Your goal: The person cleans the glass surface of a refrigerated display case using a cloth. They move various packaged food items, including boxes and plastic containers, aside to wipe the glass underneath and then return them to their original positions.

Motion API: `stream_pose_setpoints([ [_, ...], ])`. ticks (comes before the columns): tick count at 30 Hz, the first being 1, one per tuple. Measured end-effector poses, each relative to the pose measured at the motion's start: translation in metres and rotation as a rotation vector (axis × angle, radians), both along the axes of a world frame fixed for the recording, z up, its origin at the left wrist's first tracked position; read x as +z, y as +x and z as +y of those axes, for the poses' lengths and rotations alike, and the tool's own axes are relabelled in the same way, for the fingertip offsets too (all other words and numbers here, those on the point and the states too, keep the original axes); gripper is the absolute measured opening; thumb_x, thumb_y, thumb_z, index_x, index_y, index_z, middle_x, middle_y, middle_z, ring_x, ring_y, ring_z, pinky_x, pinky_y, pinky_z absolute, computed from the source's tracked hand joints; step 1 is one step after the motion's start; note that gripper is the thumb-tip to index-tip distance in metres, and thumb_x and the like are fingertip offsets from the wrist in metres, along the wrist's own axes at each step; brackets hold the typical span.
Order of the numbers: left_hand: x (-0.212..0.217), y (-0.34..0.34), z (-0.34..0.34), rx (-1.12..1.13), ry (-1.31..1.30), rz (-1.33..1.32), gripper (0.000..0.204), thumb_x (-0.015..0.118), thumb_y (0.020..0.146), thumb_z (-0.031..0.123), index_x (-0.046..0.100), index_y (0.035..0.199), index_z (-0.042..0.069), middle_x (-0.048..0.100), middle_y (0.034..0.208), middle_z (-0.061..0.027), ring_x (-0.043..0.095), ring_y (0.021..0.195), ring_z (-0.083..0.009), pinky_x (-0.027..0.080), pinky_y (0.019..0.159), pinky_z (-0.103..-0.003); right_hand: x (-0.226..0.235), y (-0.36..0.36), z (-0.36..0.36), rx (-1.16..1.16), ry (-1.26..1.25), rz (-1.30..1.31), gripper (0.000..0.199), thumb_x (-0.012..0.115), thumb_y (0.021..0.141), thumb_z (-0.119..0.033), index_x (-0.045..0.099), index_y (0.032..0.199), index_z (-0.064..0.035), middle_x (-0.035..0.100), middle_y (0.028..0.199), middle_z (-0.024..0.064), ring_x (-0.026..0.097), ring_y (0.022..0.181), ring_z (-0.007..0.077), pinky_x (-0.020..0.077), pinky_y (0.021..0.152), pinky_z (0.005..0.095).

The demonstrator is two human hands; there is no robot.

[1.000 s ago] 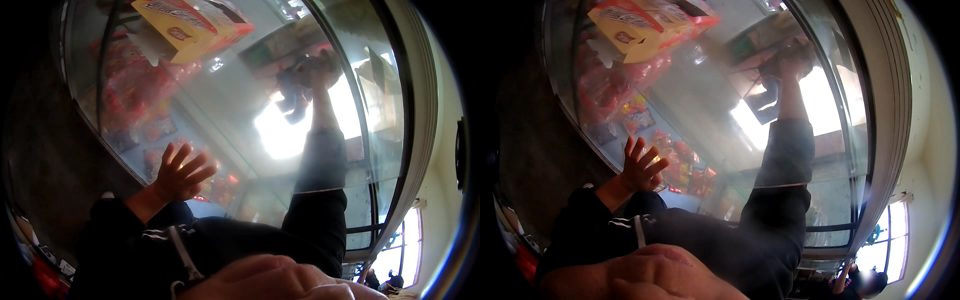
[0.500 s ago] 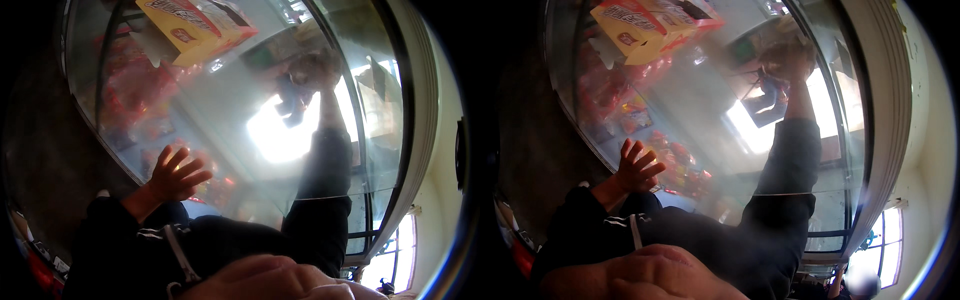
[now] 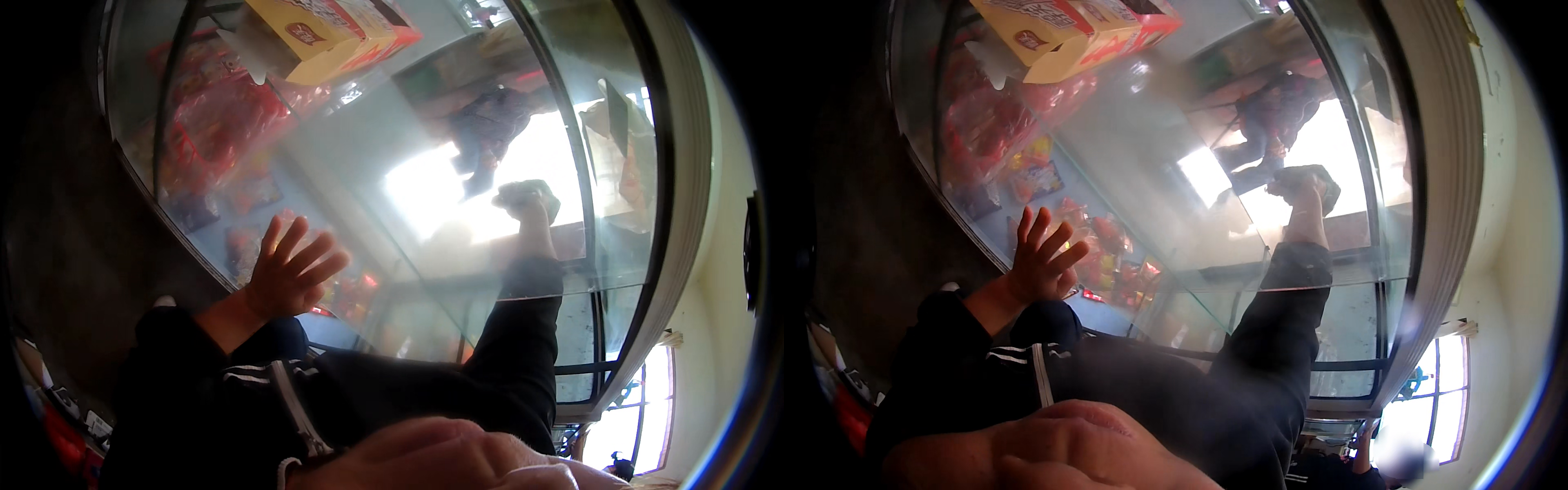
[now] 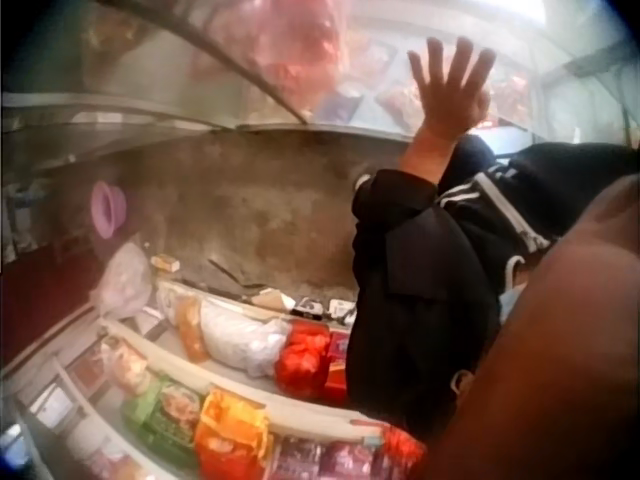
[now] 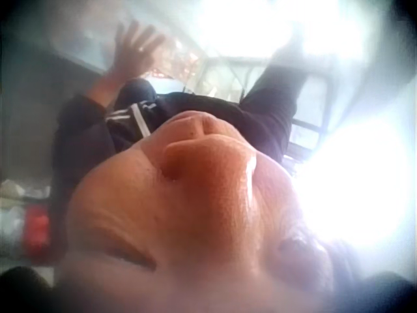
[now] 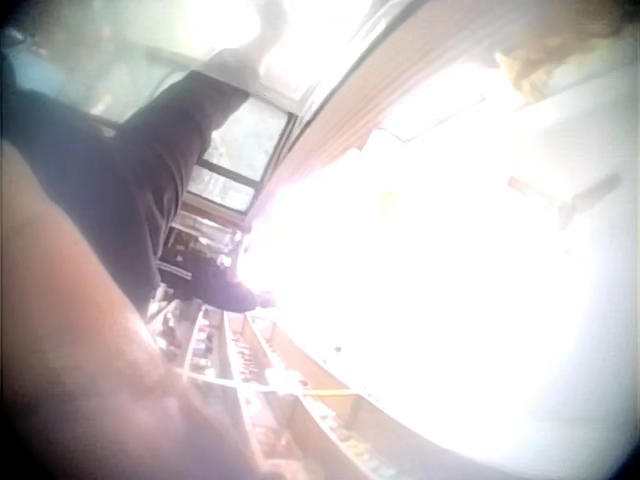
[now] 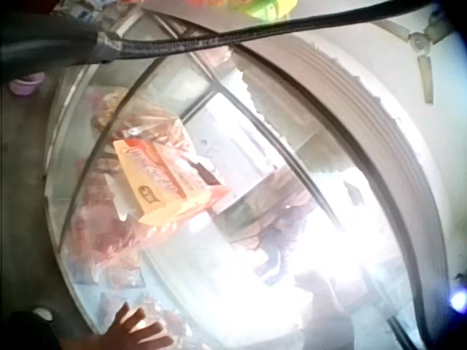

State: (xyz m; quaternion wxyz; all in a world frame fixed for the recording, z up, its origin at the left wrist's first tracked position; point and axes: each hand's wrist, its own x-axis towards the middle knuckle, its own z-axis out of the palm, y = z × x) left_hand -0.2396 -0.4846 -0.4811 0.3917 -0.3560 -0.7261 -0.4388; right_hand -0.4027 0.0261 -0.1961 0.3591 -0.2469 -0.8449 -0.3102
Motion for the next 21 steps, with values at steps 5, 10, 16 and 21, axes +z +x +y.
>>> stream_pose_setpoints([
  [5,0.005,-0.001,-0.001,0.004,-0.042,0.036,0.054,0.046,0.082,0.018,0.048,0.135,0.025,0.033,0.147,-0.0104,0.017,0.142,-0.0403,0.011,0.112,-0.061,-0.011,-0.108,-0.009,-0.101,0.275,-0.392,0.036,0.056,0.086,-0.038,0.066,0.105,-0.0088,0.066,0.102,0.0129,0.065,0.093,0.0259,0.0517,0.074,0.0372],
  [10,-0.006,-0.006,0.000,0.088,-0.072,0.104,0.050,0.044,0.084,0.025,0.049,0.133,0.026,0.035,0.145,-0.0103,0.020,0.140,-0.0411,0.013,0.110,-0.061,-0.106,-0.195,-0.121,0.574,-0.213,-0.254,0.034,0.059,0.084,-0.031,0.067,0.106,-0.0064,0.066,0.108,0.0136,0.064,0.100,0.0279,0.0522,0.079,0.0361],
  [16,-0.004,-0.008,-0.002,0.107,-0.091,0.128,0.048,0.045,0.085,0.027,0.050,0.132,0.026,0.037,0.144,-0.0094,0.021,0.140,-0.0411,0.013,0.110,-0.060,-0.115,-0.198,-0.180,0.471,-0.202,-0.425,0.033,0.057,0.083,-0.030,0.068,0.105,-0.0068,0.064,0.115,0.0158,0.061,0.108,0.0290,0.0492,0.091,0.0373],
  [21,0.000,-0.006,-0.005,0.027,-0.074,0.099,0.048,0.047,0.083,0.022,0.051,0.131,0.026,0.038,0.143,-0.0092,0.021,0.140,-0.0405,0.013,0.111,-0.059,-0.074,-0.119,-0.131,0.337,-0.263,-0.406,0.037,0.057,0.084,-0.030,0.064,0.115,-0.0084,0.058,0.127,0.0107,0.059,0.112,0.0247,0.0476,0.094,0.0339],
])
